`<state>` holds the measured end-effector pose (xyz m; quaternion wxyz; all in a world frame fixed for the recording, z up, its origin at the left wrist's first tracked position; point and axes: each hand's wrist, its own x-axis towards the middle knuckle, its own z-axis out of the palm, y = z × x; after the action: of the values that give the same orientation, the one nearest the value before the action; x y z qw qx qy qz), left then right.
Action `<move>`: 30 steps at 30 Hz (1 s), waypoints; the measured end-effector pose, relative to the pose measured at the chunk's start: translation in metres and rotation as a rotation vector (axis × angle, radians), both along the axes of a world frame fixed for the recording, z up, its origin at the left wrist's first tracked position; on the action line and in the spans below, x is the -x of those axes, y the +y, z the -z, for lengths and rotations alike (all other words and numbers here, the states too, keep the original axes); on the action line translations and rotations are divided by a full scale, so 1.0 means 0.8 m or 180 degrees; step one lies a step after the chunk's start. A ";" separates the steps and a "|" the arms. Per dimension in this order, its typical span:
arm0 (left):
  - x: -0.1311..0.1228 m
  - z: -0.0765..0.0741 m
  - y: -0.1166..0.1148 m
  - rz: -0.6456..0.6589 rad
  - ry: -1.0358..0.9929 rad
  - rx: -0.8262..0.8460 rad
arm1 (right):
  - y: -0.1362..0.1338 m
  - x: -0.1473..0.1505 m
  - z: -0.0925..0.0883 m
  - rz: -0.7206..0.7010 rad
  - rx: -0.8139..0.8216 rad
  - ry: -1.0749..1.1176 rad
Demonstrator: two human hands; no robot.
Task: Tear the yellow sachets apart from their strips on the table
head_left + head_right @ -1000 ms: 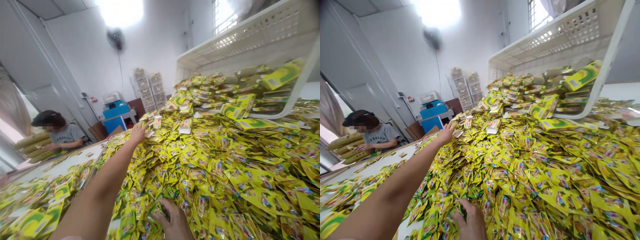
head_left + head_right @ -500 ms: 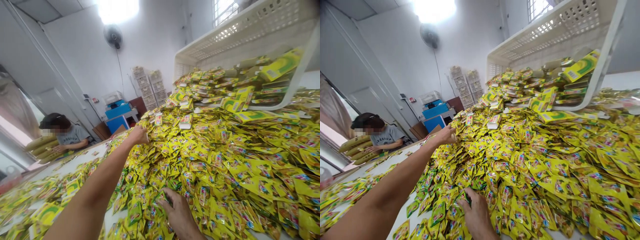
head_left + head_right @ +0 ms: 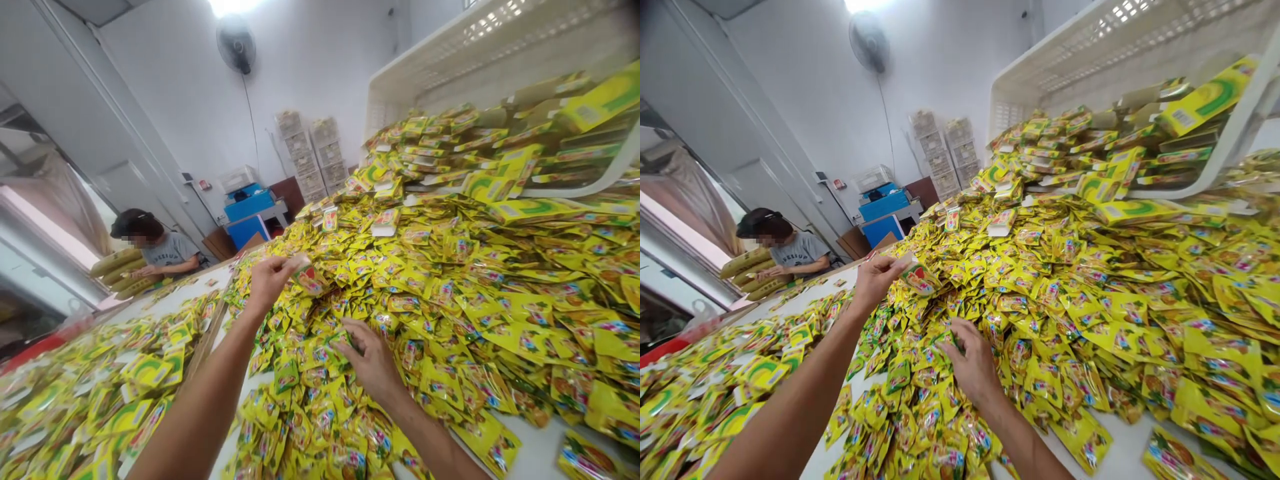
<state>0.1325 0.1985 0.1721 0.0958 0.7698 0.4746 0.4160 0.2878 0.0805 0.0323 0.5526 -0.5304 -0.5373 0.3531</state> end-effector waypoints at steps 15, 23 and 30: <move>0.052 0.188 -0.155 -0.0076 -0.3051 0.2318 | -0.013 0.030 0.016 -0.1418 0.0685 0.0249; 0.068 0.192 -0.164 0.0128 -0.2051 0.2432 | 0.011 0.011 0.014 0.0167 -0.0041 0.0757; 0.073 0.195 -0.164 0.0212 -0.2134 0.2454 | 0.009 0.007 0.015 -0.0296 0.0330 0.0373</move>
<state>0.0738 0.0674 0.0161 0.5329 0.5174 0.5119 0.4315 0.2819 0.0876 0.0207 0.5380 -0.5111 -0.5091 0.4362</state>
